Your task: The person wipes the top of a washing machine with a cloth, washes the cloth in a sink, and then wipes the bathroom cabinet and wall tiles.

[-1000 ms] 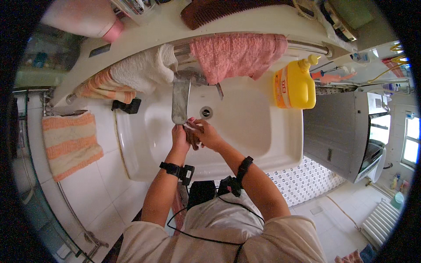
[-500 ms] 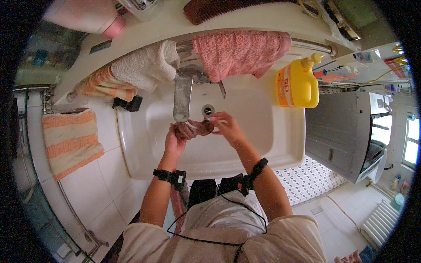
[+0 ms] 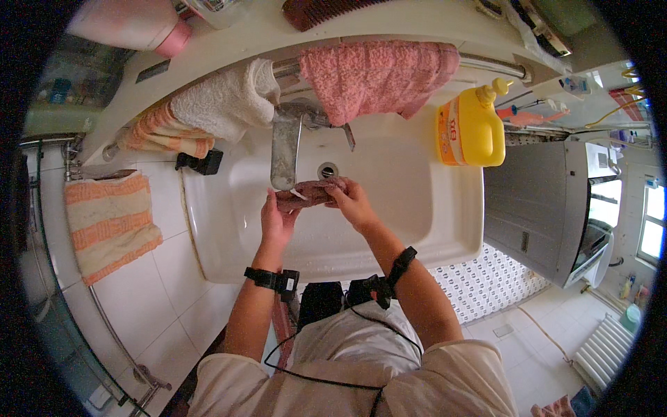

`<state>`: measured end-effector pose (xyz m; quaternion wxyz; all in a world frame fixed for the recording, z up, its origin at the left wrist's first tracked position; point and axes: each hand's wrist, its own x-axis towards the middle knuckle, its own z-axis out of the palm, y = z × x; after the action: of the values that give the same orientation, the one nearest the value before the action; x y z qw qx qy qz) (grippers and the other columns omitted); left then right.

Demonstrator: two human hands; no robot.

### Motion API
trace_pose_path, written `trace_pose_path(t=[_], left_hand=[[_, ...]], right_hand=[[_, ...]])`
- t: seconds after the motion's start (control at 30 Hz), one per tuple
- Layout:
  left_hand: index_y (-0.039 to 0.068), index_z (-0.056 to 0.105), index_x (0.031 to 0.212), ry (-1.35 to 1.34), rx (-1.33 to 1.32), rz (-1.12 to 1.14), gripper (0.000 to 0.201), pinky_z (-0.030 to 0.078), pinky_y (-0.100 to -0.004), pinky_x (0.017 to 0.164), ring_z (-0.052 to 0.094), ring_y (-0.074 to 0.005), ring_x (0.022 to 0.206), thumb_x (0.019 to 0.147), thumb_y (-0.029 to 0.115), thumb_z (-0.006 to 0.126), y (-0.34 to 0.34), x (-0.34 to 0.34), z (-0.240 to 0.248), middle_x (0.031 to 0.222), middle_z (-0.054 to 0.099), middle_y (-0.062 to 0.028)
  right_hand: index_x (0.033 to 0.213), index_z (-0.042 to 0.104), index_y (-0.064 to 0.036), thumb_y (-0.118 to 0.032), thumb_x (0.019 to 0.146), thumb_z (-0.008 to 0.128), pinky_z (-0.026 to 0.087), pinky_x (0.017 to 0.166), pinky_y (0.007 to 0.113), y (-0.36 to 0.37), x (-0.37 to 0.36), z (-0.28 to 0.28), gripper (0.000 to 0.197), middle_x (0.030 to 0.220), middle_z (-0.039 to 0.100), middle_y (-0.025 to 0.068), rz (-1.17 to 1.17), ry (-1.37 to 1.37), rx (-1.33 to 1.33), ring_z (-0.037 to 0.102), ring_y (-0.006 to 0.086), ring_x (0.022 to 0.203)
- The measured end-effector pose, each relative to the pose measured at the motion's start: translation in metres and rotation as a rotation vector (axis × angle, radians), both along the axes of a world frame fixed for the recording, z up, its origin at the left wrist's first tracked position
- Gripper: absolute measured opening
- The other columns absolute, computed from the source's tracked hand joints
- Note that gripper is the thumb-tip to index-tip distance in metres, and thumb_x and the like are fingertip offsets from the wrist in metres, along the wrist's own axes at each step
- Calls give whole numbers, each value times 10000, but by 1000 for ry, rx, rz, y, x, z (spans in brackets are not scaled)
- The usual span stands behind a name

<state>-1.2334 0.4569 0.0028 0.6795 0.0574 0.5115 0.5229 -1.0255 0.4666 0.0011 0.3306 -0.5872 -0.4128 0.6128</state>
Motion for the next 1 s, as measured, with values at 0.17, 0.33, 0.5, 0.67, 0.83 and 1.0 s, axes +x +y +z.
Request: trace_pose_path(t=[0.17,0.33,0.5,0.67,0.83,1.0], left_hand=[[78,581,1176,-139,-99,-28,426,523,-436,906,650,-257,1044,1032,449,428,2,14,-7,1123,669,-83],[121,613,1128,-211,-29,-90,410,530,-342,855,664,-178,976,1026,450,390,7,51,26,1081,675,-38],[-4,537,1336,557,384,-248,407,419,-315,993,551,-174,1128,1020,252,522,-3,54,-13,1214,599,-73],[48,605,1035,518,221,-245,186,489,-292,807,597,-133,892,995,221,552,2,54,-31,984,626,-28],[83,579,907,259,2,-33,148,506,-310,712,601,-138,803,975,214,570,5,57,-35,912,617,-20],[69,563,863,144,-123,53,134,515,-345,681,613,-179,814,964,141,512,18,62,-25,860,594,-29]], right_hand=[[1145,539,-30,-90,940,488,497,810,271,-1,-33,19,219,1089,578,81,-339,677,-124,587,156,990],[1136,540,-21,-249,1032,441,472,883,340,-3,-61,13,269,1008,636,128,-338,254,46,609,208,983],[1170,560,1,-517,1016,379,452,930,412,6,-84,-12,570,1131,633,246,-266,-12,-47,608,385,1066],[1239,594,-3,-599,1003,284,426,969,461,13,-78,-21,712,1217,611,289,-142,-152,-371,568,437,1160],[1128,668,28,-590,1008,273,442,947,500,11,-70,-9,743,1010,645,334,71,-300,-208,592,477,1060],[1044,632,57,-426,991,455,479,794,512,2,-62,-10,517,870,626,333,136,-418,162,598,495,880]])
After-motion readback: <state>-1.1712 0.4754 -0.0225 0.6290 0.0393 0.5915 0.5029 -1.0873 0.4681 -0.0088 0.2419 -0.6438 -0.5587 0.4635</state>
